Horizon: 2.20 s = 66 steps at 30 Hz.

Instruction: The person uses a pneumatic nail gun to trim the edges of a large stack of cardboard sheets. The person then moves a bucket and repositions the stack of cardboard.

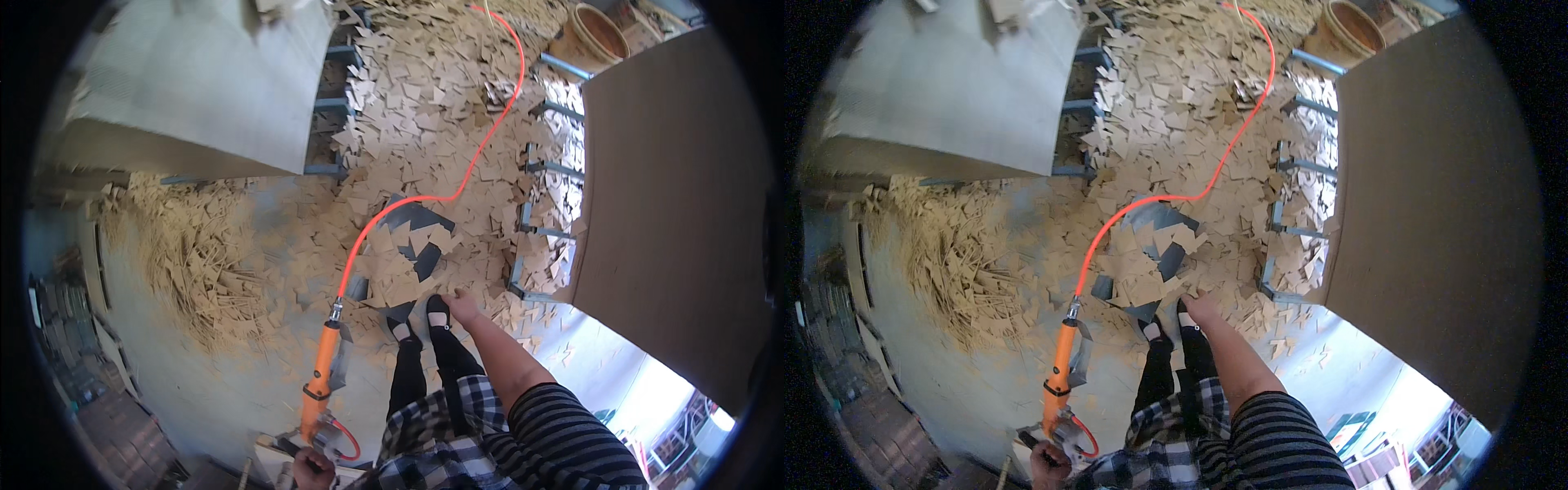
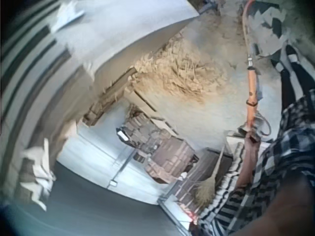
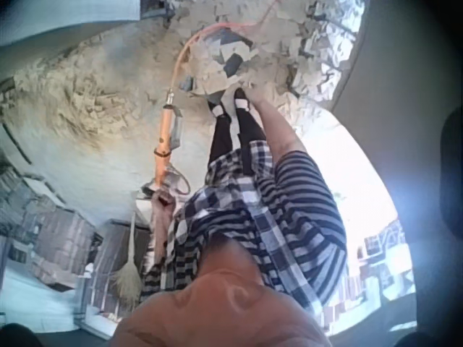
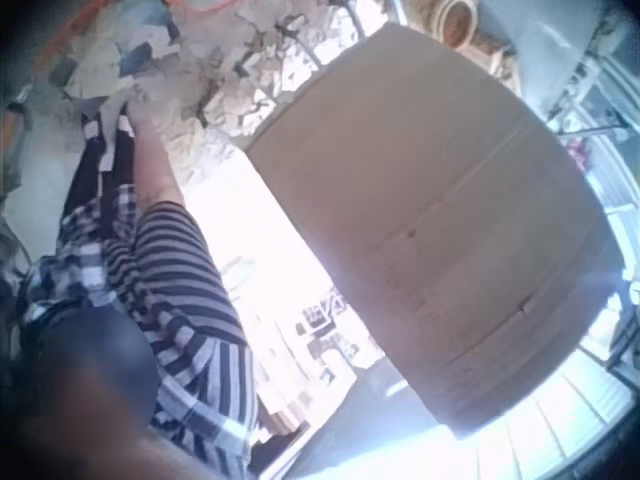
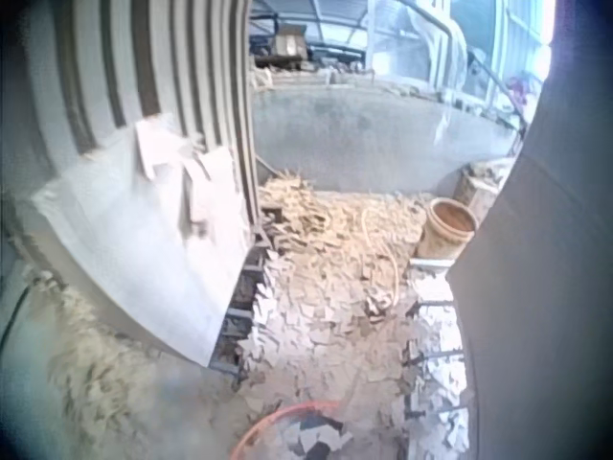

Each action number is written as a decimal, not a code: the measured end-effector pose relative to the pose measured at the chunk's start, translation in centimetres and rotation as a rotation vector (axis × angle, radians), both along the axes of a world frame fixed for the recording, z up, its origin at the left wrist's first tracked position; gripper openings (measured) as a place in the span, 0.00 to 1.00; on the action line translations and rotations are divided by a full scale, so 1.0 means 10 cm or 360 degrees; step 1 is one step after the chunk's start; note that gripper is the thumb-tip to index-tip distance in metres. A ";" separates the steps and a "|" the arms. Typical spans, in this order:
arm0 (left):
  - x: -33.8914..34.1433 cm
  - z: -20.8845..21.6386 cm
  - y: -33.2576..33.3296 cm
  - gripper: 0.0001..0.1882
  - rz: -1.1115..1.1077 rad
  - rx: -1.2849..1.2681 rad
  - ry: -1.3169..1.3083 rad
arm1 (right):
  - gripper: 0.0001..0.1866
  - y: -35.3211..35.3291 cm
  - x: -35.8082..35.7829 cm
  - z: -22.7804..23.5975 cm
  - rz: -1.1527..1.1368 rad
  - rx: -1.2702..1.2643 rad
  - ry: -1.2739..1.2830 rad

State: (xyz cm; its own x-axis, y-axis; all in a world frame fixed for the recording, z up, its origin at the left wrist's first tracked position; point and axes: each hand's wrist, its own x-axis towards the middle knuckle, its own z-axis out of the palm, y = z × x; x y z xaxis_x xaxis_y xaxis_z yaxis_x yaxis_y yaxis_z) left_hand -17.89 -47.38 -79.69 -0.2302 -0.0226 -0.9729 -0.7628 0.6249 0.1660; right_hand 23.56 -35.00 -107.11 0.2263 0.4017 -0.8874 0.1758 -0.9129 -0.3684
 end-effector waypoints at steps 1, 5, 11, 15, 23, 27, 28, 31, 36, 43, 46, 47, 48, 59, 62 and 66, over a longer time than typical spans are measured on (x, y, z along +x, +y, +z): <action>0.17 -0.01 0.16 0.16 0.0027 -0.0093 0.0050 | 0.39 -0.03 -0.04 -0.41 -0.0159 0.0031 -0.0028; 0.55 -0.18 0.46 0.17 -0.0107 -0.0052 -0.0095 | 0.42 -0.02 -0.11 -1.51 -0.0569 -0.0067 0.0055; 0.59 -0.62 0.51 0.19 -0.0318 0.0069 -0.0205 | 0.28 0.29 -0.42 -2.10 -0.1337 0.0196 0.0364; 0.74 -0.53 0.70 0.18 -0.0360 0.0107 -0.0157 | 0.27 0.29 -0.57 -1.50 -0.1176 0.0393 0.0497; 0.49 -0.40 0.60 0.19 -0.0639 0.0005 0.0074 | 0.23 -0.61 -0.03 0.20 -0.0622 0.0347 -0.0253; 0.58 -0.31 0.53 0.16 -0.0794 0.0015 0.0060 | 0.24 -1.69 0.35 0.86 -0.0544 0.0173 -0.0227; 0.64 -0.34 0.54 0.16 -0.0817 0.0010 0.0069 | 0.25 -2.05 0.36 0.78 -0.0451 0.0181 -0.0408; 0.70 -0.39 0.47 0.15 -0.0909 -0.0028 0.0127 | 0.23 -2.90 0.40 0.73 -0.0565 0.0181 -0.0419; 1.27 -0.52 0.42 0.13 -0.1077 -0.0076 0.0158 | 0.22 -3.61 0.66 0.61 -0.0810 0.0115 -0.0403; 1.79 -0.65 0.30 0.11 -0.1354 -0.0054 0.0105 | 0.14 -4.05 1.46 0.08 -0.1470 0.0170 -0.0321; 1.91 -0.75 0.30 0.11 -0.1432 -0.0036 0.0026 | 0.14 -4.52 1.66 -0.18 -0.1805 0.0428 -0.0264; 1.93 -0.76 0.30 0.12 -0.1415 -0.0053 0.0071 | 0.14 -4.63 1.70 -0.26 -0.1888 0.0503 -0.0326; 1.98 -0.78 0.31 0.13 -0.1399 -0.0068 0.0112 | 0.14 -4.75 1.78 -0.32 -0.1875 0.0333 -0.0394; 1.53 -1.02 0.39 0.09 -0.1414 0.0070 0.0085 | 0.33 -4.56 1.63 -0.63 -0.0602 -0.0418 -0.0799; 1.51 -0.88 0.41 0.05 -0.1572 0.0197 0.0114 | 0.33 -4.41 1.31 -0.64 -0.0855 0.0079 -0.0292; 1.46 -0.59 0.27 0.07 -0.1650 0.0291 0.0083 | 0.27 -3.26 1.08 0.40 -0.0663 0.0388 -0.0351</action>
State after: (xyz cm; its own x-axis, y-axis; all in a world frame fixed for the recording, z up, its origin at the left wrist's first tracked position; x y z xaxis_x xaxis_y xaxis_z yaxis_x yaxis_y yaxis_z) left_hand -3.31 -44.67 -85.56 -0.0943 0.3554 -0.9300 0.1415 0.9294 0.3408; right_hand 34.38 -67.62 -103.07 0.5812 0.4267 -0.6929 -0.0861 -0.8145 -0.5738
